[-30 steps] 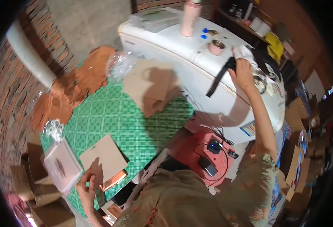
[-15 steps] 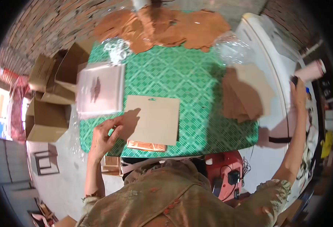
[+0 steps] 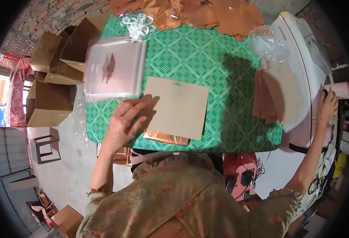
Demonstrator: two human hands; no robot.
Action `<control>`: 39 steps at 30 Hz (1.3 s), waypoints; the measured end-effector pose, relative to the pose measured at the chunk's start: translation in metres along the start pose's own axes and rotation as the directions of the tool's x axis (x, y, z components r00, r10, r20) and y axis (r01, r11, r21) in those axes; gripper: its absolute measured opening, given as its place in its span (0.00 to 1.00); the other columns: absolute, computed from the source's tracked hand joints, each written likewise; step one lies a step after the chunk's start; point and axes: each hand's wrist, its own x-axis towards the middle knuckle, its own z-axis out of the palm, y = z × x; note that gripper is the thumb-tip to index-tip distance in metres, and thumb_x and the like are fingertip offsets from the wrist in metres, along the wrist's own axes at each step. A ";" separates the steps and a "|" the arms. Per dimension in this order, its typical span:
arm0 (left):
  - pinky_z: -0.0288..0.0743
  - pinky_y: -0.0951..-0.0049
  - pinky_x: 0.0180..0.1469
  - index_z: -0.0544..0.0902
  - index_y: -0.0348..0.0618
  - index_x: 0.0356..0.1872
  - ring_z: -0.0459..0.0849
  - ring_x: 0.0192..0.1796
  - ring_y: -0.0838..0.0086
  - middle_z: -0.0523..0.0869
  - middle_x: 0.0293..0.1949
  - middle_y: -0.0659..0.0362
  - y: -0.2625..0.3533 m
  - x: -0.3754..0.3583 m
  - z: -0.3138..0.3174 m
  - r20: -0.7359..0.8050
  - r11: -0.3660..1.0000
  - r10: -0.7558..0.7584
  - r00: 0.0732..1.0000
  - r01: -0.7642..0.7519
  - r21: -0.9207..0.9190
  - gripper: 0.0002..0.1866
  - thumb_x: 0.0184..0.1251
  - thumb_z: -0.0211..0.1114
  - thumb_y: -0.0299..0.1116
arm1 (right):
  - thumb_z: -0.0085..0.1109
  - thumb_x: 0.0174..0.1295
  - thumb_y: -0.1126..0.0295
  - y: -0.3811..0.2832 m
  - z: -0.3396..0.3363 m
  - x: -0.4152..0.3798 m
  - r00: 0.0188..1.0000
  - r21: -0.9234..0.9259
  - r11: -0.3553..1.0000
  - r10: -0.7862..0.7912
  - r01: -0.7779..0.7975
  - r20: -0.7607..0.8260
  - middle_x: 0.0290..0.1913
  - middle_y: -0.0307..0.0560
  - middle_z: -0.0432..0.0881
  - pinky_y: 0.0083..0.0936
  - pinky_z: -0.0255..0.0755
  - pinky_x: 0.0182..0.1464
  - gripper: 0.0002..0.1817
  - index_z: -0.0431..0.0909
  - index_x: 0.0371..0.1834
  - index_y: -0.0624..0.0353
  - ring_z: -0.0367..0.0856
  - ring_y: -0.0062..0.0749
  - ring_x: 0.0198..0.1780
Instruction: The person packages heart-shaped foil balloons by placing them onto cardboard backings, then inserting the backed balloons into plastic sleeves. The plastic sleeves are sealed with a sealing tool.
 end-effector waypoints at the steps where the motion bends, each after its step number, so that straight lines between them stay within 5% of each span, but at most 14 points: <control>1: 0.77 0.56 0.62 0.83 0.42 0.60 0.83 0.55 0.53 0.85 0.55 0.51 0.007 0.003 0.001 0.001 0.999 0.036 0.999 -0.036 -0.019 0.24 0.60 0.73 0.28 | 0.56 0.74 0.53 -0.013 -0.017 0.005 0.998 0.122 0.991 -0.053 0.057 -0.039 0.62 0.48 0.81 0.47 0.76 0.59 0.23 0.75 0.68 0.47 0.80 0.49 0.62; 3: 0.74 0.55 0.65 0.83 0.43 0.61 0.79 0.62 0.55 0.82 0.61 0.53 0.003 0.000 0.011 0.042 0.996 0.084 0.996 -0.084 0.005 0.28 0.57 0.75 0.32 | 0.59 0.72 0.57 -0.044 -0.063 0.015 0.982 0.351 0.919 -0.143 0.178 -0.124 0.61 0.51 0.81 0.48 0.74 0.62 0.22 0.78 0.65 0.54 0.79 0.49 0.63; 5: 0.73 0.54 0.65 0.83 0.43 0.61 0.78 0.63 0.54 0.82 0.61 0.53 -0.001 -0.006 0.018 0.033 0.995 0.100 0.994 -0.101 0.020 0.28 0.57 0.75 0.32 | 0.60 0.67 0.67 -0.115 -0.171 0.023 0.954 0.646 0.704 -0.182 0.295 -0.238 0.59 0.56 0.81 0.48 0.74 0.61 0.19 0.79 0.60 0.61 0.79 0.55 0.61; 6: 0.73 0.54 0.65 0.83 0.43 0.61 0.78 0.64 0.54 0.81 0.61 0.52 -0.002 -0.008 0.021 0.028 0.994 0.109 0.994 -0.110 0.030 0.28 0.57 0.75 0.33 | 0.58 0.68 0.69 -0.142 -0.207 0.016 0.955 0.704 0.649 -0.243 0.290 -0.170 0.60 0.56 0.81 0.49 0.72 0.64 0.18 0.79 0.59 0.62 0.78 0.56 0.63; 7: 0.72 0.53 0.64 0.83 0.42 0.61 0.76 0.66 0.53 0.80 0.62 0.52 -0.003 -0.009 0.022 0.030 0.993 0.111 0.993 -0.112 0.031 0.28 0.57 0.75 0.33 | 0.60 0.66 0.70 -0.172 -0.244 0.010 0.945 0.892 0.329 -0.212 0.310 -0.250 0.61 0.55 0.81 0.52 0.68 0.66 0.19 0.79 0.59 0.61 0.77 0.56 0.64; 8: 0.72 0.54 0.65 0.83 0.44 0.62 0.76 0.67 0.53 0.81 0.63 0.53 -0.002 -0.010 0.022 0.036 0.994 0.104 0.994 -0.105 0.026 0.28 0.58 0.75 0.34 | 0.64 0.60 0.72 -0.197 -0.279 -0.008 0.936 0.853 0.428 -0.306 0.297 -0.173 0.60 0.54 0.81 0.51 0.66 0.68 0.21 0.80 0.59 0.59 0.77 0.54 0.65; 9: 0.72 0.54 0.66 0.83 0.45 0.62 0.76 0.67 0.53 0.81 0.63 0.53 0.001 -0.009 0.020 0.041 0.995 0.099 0.994 -0.100 0.022 0.28 0.58 0.75 0.34 | 0.68 0.55 0.71 -0.219 -0.316 -0.015 0.909 0.863 0.366 -0.357 0.348 -0.215 0.59 0.52 0.80 0.49 0.65 0.69 0.24 0.81 0.58 0.56 0.76 0.49 0.66; 10: 0.72 0.54 0.68 0.83 0.47 0.63 0.75 0.68 0.53 0.81 0.64 0.53 0.003 -0.008 0.018 0.043 0.995 0.097 0.994 -0.098 0.019 0.28 0.59 0.75 0.35 | 0.71 0.51 0.68 -0.241 -0.331 -0.026 0.864 0.891 0.160 -0.365 0.426 -0.347 0.60 0.49 0.78 0.48 0.61 0.72 0.26 0.81 0.57 0.55 0.74 0.44 0.68; 14: 0.72 0.55 0.68 0.84 0.44 0.61 0.76 0.68 0.54 0.81 0.63 0.53 0.006 -0.012 0.015 0.021 0.994 0.108 0.994 -0.108 -0.023 0.27 0.58 0.76 0.33 | 0.73 0.50 0.67 -0.269 -0.412 -0.046 0.767 0.941 -0.172 -0.546 0.290 -0.337 0.64 0.45 0.76 0.50 0.60 0.73 0.31 0.77 0.61 0.53 0.72 0.44 0.70; 21: 0.79 0.60 0.60 0.88 0.34 0.47 0.84 0.61 0.59 0.87 0.53 0.53 0.019 -0.033 0.028 -0.129 0.943 0.294 0.947 -0.309 -0.123 0.17 0.53 0.73 0.24 | 0.64 0.49 0.74 -0.284 -0.420 -0.071 0.777 0.943 -0.150 -0.537 0.297 -0.330 0.64 0.49 0.74 0.50 0.65 0.72 0.33 0.73 0.64 0.59 0.72 0.47 0.69; 26: 0.79 0.57 0.62 0.87 0.36 0.50 0.85 0.60 0.55 0.87 0.52 0.53 0.027 -0.064 0.047 -0.069 0.949 0.269 0.961 -0.276 -0.150 0.18 0.57 0.73 0.24 | 0.56 0.46 0.81 -0.288 -0.417 -0.080 0.805 0.943 -0.087 -0.501 0.320 -0.319 0.63 0.53 0.74 0.46 0.70 0.69 0.33 0.74 0.62 0.65 0.73 0.49 0.68; 39: 0.70 0.50 0.70 0.84 0.36 0.57 0.78 0.67 0.53 0.83 0.58 0.49 0.040 -0.065 0.060 -0.008 0.980 0.196 0.981 -0.196 0.030 0.26 0.58 0.76 0.37 | 0.62 0.50 0.80 -0.302 -0.396 -0.073 0.848 0.936 0.042 -0.439 0.349 -0.297 0.60 0.53 0.78 0.39 0.72 0.65 0.28 0.76 0.60 0.68 0.75 0.46 0.65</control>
